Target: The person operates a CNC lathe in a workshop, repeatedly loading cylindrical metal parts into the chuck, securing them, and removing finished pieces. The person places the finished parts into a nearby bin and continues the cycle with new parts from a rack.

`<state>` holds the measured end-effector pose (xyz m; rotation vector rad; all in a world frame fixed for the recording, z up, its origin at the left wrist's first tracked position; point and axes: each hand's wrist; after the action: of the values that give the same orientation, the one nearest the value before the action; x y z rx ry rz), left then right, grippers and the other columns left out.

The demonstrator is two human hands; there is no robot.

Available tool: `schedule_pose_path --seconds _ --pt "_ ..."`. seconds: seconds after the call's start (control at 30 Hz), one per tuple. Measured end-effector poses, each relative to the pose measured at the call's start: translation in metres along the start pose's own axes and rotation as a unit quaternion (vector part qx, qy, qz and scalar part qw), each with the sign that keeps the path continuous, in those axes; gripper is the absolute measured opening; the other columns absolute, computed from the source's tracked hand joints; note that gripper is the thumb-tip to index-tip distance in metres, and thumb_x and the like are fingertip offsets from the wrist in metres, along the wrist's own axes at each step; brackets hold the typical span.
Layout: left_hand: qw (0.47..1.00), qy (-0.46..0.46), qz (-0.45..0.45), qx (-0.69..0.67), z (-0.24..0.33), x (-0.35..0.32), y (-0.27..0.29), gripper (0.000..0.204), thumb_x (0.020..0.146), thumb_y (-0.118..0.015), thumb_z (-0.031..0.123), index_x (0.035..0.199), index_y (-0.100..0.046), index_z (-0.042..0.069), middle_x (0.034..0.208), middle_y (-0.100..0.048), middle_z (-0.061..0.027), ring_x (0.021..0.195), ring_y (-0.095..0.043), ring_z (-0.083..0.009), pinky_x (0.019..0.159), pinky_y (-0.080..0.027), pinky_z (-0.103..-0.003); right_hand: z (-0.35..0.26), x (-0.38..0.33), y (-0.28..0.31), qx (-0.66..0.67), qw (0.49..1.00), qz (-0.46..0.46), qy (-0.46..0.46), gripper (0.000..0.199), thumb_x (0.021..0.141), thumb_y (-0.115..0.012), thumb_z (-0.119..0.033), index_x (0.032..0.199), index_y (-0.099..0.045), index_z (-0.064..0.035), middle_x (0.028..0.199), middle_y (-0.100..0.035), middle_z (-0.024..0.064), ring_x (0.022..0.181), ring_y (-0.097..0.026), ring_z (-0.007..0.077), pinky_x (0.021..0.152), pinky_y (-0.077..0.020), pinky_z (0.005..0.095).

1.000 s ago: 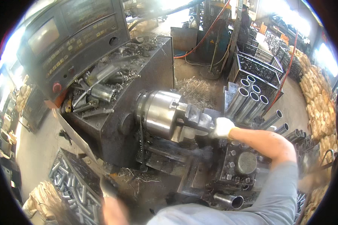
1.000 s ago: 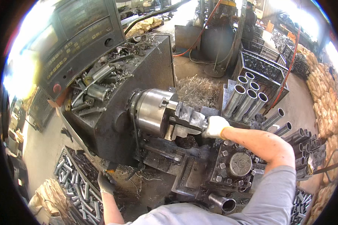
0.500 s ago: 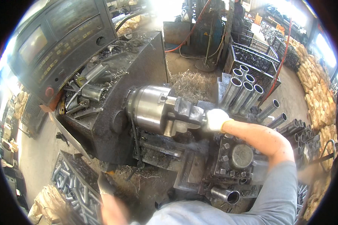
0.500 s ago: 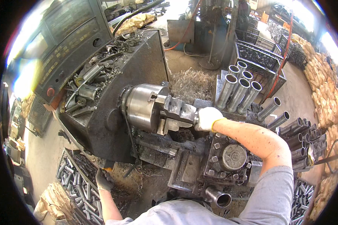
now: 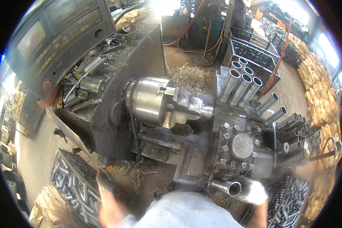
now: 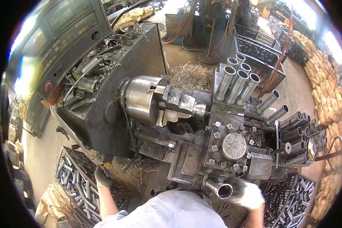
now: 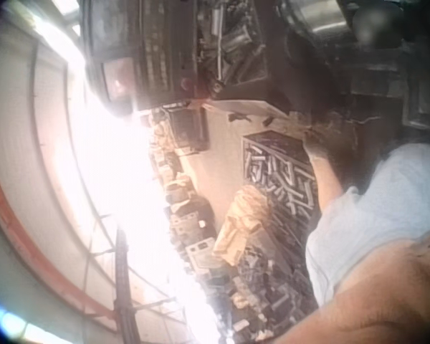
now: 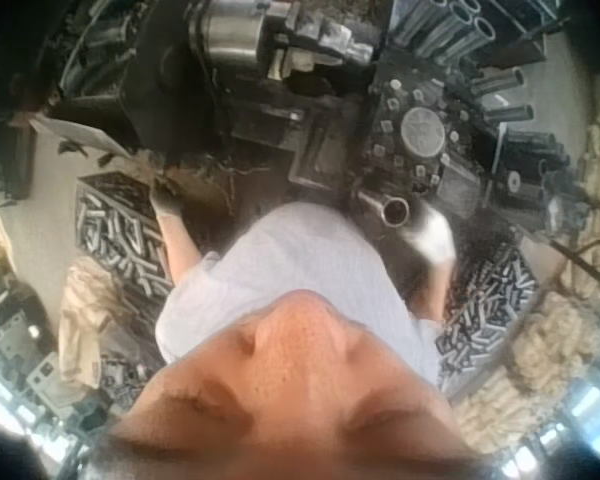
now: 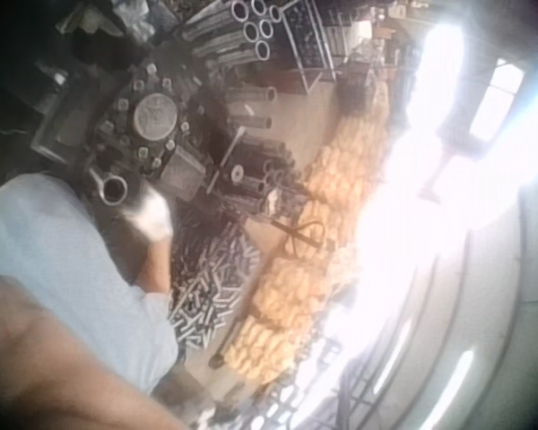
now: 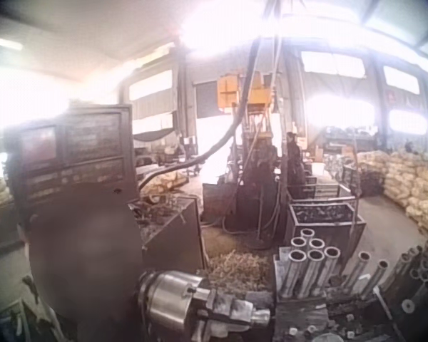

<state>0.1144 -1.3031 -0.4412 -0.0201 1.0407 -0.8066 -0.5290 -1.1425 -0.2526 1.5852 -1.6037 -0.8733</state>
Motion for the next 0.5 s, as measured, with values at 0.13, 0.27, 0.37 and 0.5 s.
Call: schedule_pose_path --seconds 0.13,0.27,0.37,0.5 --pt "1.0 -0.007 0.006 0.014 -0.001 0.004 -0.005 0.049 0.109 -0.046 0.059 0.075 -0.054 0.025 0.058 -0.048 0.0079 0.046 -0.039 -0.0121 0.045 -0.034 -0.028 -0.024 0.015 -0.107 0.218 0.97 0.075 -0.074 0.044 0.072 -0.096 -0.029 0.105 -0.078 -0.0068 0.103 -0.08 0.0146 0.089 -0.08 0.0302 0.082 -0.0651 0.0404" --pt "1.0 -0.015 -0.014 0.0 -0.001 0.027 0.008 0.048 0.109 -0.048 0.059 0.075 -0.054 0.024 0.057 -0.047 0.0087 0.046 -0.039 -0.0112 0.044 -0.033 -0.026 -0.026 0.013 -0.027 0.116 0.97 0.162 0.136 0.052 0.076 -0.096 -0.037 0.109 -0.076 -0.0018 0.097 -0.081 0.0135 0.081 -0.081 0.0285 0.077 -0.0655 0.0369" --pt "0.992 -0.118 -0.018 0.049 -0.003 0.04 0.018 0.048 0.109 -0.048 0.059 0.075 -0.054 0.024 0.058 -0.045 0.0095 0.046 -0.038 -0.0104 0.043 -0.032 -0.024 -0.014 0.036 0.083 -0.007 0.967 0.242 0.075 0.041 0.078 -0.088 -0.025 0.106 -0.071 -0.0014 0.091 -0.076 0.0158 0.076 -0.075 0.0334 0.071 -0.0608 0.041" --pt "0.998 -0.029 -0.019 -0.049 -0.006 0.033 0.021 0.048 0.109 -0.047 0.058 0.077 -0.056 0.023 0.059 -0.044 0.01 0.047 -0.037 -0.0095 0.043 -0.033 -0.024 0.023 0.174 0.146 -0.343 0.924 0.168 -0.031 0.027 0.076 -0.075 -0.012 0.101 -0.069 -0.0026 0.093 -0.075 0.0226 0.091 -0.075 0.0427 0.083 -0.0601 0.0524"
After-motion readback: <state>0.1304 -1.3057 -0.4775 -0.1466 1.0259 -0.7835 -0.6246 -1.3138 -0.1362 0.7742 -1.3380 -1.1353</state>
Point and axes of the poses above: each hand's wrist, its own x-axis towards the middle knuckle, its own y-axis out of the back of the hand, z = x × y
